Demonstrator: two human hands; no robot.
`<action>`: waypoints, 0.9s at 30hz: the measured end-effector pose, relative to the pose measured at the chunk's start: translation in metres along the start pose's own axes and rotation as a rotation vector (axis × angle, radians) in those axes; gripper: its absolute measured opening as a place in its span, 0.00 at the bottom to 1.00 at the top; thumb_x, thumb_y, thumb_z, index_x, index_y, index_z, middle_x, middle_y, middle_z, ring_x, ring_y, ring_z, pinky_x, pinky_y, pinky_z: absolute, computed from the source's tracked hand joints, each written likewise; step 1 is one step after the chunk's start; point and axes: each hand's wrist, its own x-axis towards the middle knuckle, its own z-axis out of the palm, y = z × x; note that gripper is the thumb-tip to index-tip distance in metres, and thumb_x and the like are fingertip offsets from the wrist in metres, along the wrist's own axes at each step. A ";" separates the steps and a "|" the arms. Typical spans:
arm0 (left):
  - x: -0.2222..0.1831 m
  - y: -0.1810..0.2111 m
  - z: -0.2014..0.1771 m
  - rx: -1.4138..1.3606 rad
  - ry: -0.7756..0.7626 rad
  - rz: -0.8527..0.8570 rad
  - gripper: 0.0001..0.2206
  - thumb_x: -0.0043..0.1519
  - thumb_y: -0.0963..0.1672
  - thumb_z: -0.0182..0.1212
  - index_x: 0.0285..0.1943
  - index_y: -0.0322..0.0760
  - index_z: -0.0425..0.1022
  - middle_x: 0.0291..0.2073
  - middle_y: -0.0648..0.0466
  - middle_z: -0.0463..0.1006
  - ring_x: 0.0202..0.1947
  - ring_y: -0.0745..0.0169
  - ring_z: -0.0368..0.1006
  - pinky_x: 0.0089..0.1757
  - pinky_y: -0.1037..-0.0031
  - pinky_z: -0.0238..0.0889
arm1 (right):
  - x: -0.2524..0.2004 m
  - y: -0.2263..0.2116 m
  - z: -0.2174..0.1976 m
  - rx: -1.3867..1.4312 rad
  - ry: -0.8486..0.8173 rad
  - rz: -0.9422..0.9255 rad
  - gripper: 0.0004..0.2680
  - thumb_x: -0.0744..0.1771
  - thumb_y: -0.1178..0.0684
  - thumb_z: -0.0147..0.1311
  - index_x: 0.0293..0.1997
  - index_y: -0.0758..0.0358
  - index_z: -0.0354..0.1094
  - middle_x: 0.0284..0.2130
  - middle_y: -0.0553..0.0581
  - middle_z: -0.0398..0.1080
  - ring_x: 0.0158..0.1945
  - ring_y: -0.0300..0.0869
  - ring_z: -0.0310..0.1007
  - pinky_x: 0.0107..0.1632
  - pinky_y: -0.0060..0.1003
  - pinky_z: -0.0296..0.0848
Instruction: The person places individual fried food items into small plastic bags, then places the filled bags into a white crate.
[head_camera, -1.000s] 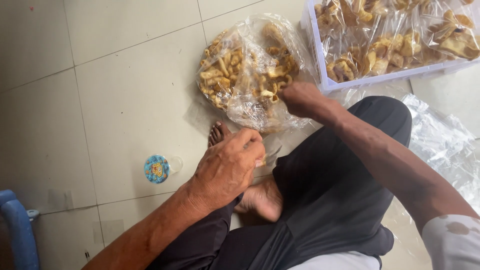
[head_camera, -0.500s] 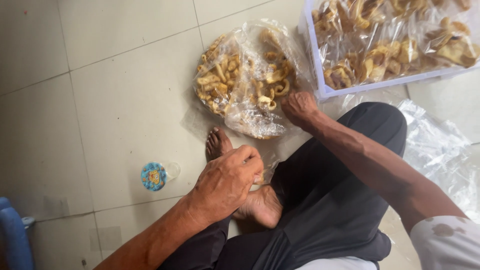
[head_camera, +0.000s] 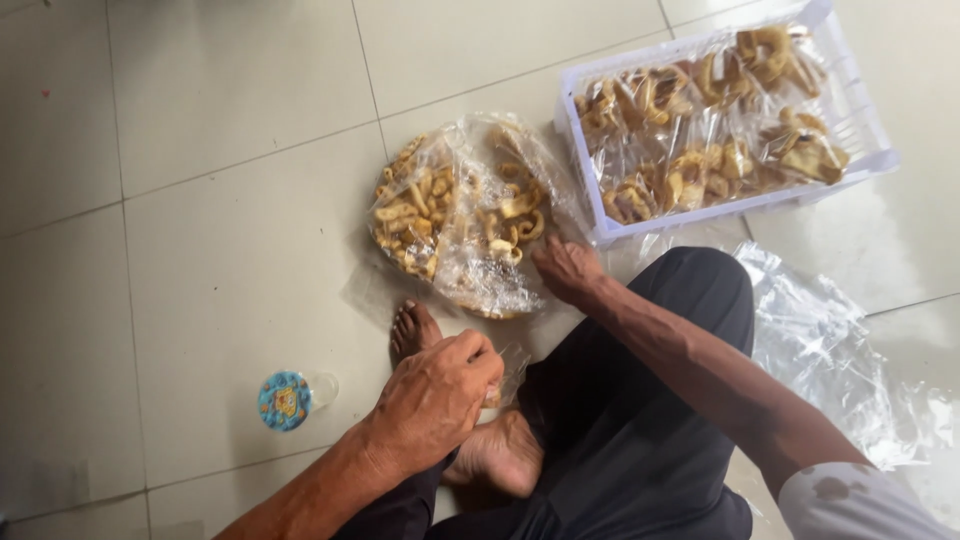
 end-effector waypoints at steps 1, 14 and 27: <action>0.000 0.000 0.002 -0.002 -0.007 -0.003 0.03 0.58 0.39 0.56 0.32 0.37 0.71 0.33 0.54 0.68 0.27 0.63 0.68 0.31 0.72 0.68 | -0.004 -0.002 -0.001 0.010 -0.043 0.014 0.04 0.69 0.59 0.47 0.42 0.66 0.68 0.52 0.71 0.64 0.23 0.39 0.70 0.23 0.34 0.76; 0.007 0.006 0.008 0.060 -0.017 0.010 0.04 0.58 0.40 0.60 0.31 0.38 0.72 0.31 0.55 0.67 0.28 0.62 0.69 0.36 0.71 0.70 | 0.001 0.019 0.012 -0.077 -0.197 -0.025 0.06 0.70 0.62 0.47 0.35 0.59 0.68 0.22 0.53 0.68 0.18 0.35 0.61 0.17 0.30 0.63; 0.011 -0.013 0.012 0.172 0.068 -0.014 0.03 0.59 0.42 0.52 0.37 0.47 0.70 0.32 0.56 0.67 0.33 0.45 0.75 0.33 0.61 0.71 | -0.082 -0.007 -0.085 1.813 0.306 -0.210 0.20 0.67 0.63 0.55 0.68 0.66 0.57 0.38 0.68 0.75 0.37 0.52 0.82 0.34 0.38 0.84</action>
